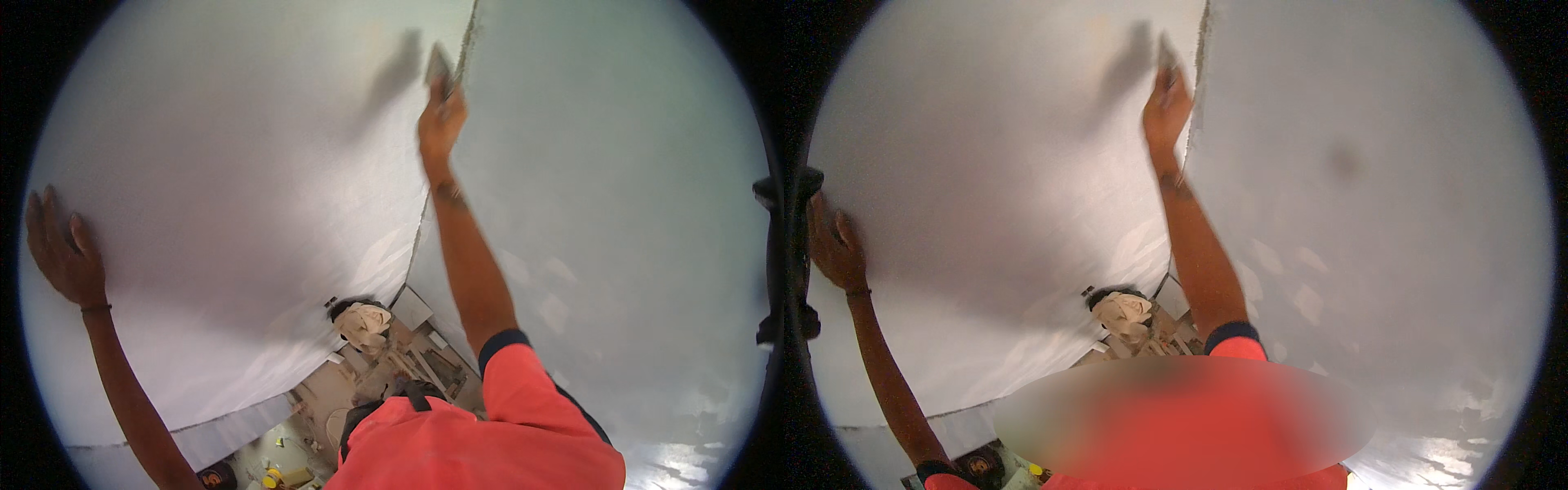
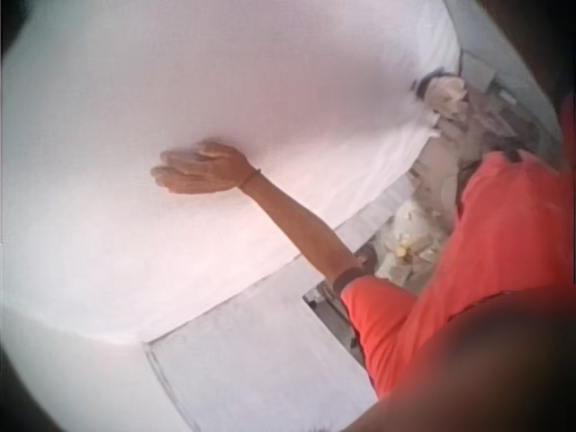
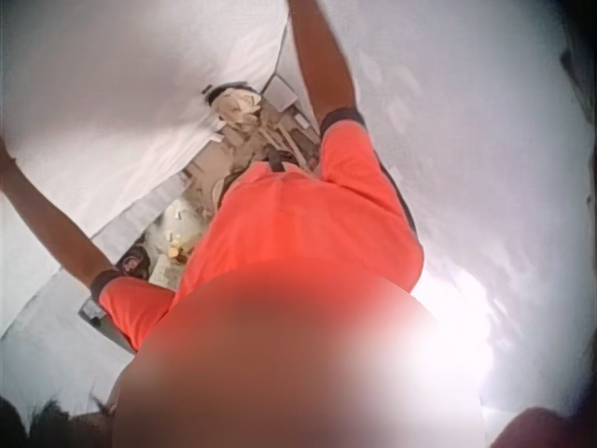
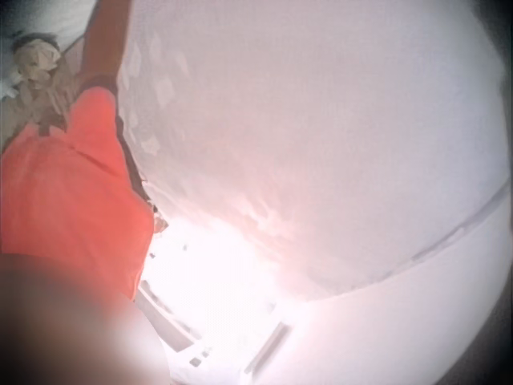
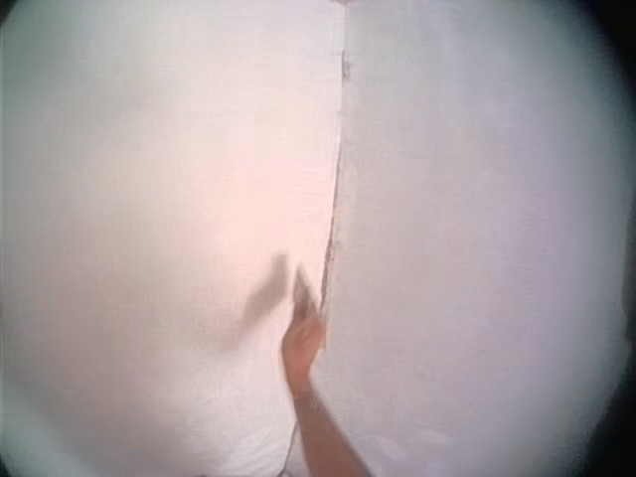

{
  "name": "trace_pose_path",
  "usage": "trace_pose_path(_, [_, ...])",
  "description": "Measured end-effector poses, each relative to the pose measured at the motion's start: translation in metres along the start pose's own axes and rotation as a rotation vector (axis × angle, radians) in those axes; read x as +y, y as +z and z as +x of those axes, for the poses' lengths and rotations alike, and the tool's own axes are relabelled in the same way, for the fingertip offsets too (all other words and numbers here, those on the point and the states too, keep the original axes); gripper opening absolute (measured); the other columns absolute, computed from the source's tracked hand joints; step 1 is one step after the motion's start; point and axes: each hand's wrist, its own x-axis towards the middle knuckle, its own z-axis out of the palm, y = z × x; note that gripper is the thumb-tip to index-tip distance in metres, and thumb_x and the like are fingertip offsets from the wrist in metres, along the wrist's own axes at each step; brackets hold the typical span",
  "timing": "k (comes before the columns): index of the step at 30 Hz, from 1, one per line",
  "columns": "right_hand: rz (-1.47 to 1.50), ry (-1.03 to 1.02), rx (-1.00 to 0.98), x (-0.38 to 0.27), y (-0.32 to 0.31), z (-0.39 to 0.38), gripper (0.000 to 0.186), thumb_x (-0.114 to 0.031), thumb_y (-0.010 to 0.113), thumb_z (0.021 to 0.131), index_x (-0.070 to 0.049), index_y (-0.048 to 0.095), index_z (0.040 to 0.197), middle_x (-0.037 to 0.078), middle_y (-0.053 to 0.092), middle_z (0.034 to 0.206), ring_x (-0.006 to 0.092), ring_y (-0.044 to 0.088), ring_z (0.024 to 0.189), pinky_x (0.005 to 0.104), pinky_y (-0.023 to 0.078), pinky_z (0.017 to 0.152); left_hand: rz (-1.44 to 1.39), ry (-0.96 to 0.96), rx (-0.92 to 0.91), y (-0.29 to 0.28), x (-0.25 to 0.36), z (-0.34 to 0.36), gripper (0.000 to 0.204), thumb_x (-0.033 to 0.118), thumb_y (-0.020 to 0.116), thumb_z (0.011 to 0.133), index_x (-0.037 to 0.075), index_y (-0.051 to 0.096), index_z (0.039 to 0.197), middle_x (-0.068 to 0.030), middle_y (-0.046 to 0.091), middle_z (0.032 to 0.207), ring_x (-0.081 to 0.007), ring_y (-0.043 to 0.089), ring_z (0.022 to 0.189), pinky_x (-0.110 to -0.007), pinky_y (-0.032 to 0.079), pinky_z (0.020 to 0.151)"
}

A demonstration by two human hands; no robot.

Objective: The person uses a trowel to apply and smooth plaster along the corner and surface of a white wall. They repeatedly scrape the trowel against a larger flat tool to remove excess material and continue spreading the plaster in long strokes.

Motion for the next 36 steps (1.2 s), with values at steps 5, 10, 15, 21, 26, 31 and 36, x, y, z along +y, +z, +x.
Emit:
trace_pose_path(5, [-0.334, 0.160, -0.213, -0.049, 0.049, -0.020, 0.029, -0.021, 0.052, 0.106, 0.004, 0.065, 0.112, 0.013, 0.068, 0.086, 0.0200, 0.058, 0.069, 0.0380, 0.050, 0.070, 0.035, 0.029, 0.065, -0.009, 0.016, 0.012, 0.047, 0.035, 0.051, 0.104, 0.020, 0.049, 0.149, -0.0085, 0.050, 0.152, -0.0271, 0.043, 0.143, -0.045, 0.035, 0.118])
trace_pose_path(10, [-0.076, -0.206, -0.358, -0.070, 0.069, -0.168, 0.041, -0.003, 0.051, 0.100, -0.009, 0.057, 0.140, 0.017, 0.059, 0.140, 0.0300, 0.061, 0.127, 0.0379, 0.053, 0.102, -0.020, 0.038, 0.066, -0.011, 0.021, 0.020, 0.048, 0.035, 0.051, 0.103, 0.021, 0.049, 0.148, -0.0070, 0.047, 0.155, -0.0267, 0.040, 0.146, -0.047, 0.030, 0.121])
trace_pose_path(15, [-0.185, -0.128, 0.018, -0.054, 0.023, -0.004, 0.024, -0.015, 0.055, 0.104, 0.002, 0.066, 0.115, 0.017, 0.070, 0.093, 0.0191, 0.065, 0.075, 0.0324, 0.053, 0.064, -0.059, 0.060, 0.115, -0.012, 0.020, 0.023, 0.048, 0.034, 0.052, 0.102, 0.022, 0.049, 0.148, -0.0060, 0.046, 0.155, -0.0257, 0.039, 0.146, -0.049, 0.028, 0.121])
trace_pose_path(21, [-0.332, -0.041, -0.237, -0.140, 0.043, -0.019, 0.039, -0.003, 0.063, 0.093, -0.007, 0.063, 0.132, 0.017, 0.074, 0.102, 0.0291, 0.072, 0.082, 0.0378, 0.056, 0.071, 0.003, -0.008, 0.068, -0.012, 0.020, 0.018, 0.049, 0.035, 0.053, 0.101, 0.023, 0.048, 0.148, -0.0058, 0.046, 0.156, -0.0236, 0.038, 0.147, -0.048, 0.027, 0.122])
trace_pose_path(26, [-0.081, -0.299, -0.446, -0.113, 0.058, -0.106, 0.054, 0.005, 0.056, 0.091, -0.013, 0.056, 0.142, 0.009, 0.059, 0.143, 0.0256, 0.051, 0.138, 0.0510, 0.032, 0.120, -0.054, 0.029, 0.105, -0.010, 0.021, 0.021, 0.048, 0.036, 0.053, 0.101, 0.023, 0.050, 0.147, -0.0059, 0.046, 0.155, -0.0241, 0.038, 0.147, -0.048, 0.028, 0.122])
trace_pose_path(31, [-0.147, -0.435, -0.170, -0.080, 0.080, -0.105, 0.051, 0.000, 0.054, 0.095, -0.012, 0.055, 0.144, 0.009, 0.048, 0.154, 0.0281, 0.041, 0.146, 0.0533, 0.026, 0.121, -0.073, 0.055, 0.101, -0.011, 0.021, 0.021, 0.048, 0.035, 0.053, 0.101, 0.022, 0.050, 0.147, -0.0065, 0.048, 0.154, -0.0257, 0.040, 0.145, -0.048, 0.029, 0.121])
trace_pose_path(36, [0.023, -0.302, -0.316, -0.078, 0.063, -0.152, 0.043, -0.003, 0.048, 0.101, -0.007, 0.054, 0.144, 0.015, 0.052, 0.149, 0.0291, 0.050, 0.139, 0.0503, 0.035, 0.116, -0.008, 0.040, 0.099, -0.010, 0.019, 0.019, 0.047, 0.034, 0.054, 0.101, 0.021, 0.051, 0.146, -0.0068, 0.048, 0.154, -0.0250, 0.041, 0.145, -0.048, 0.030, 0.120])
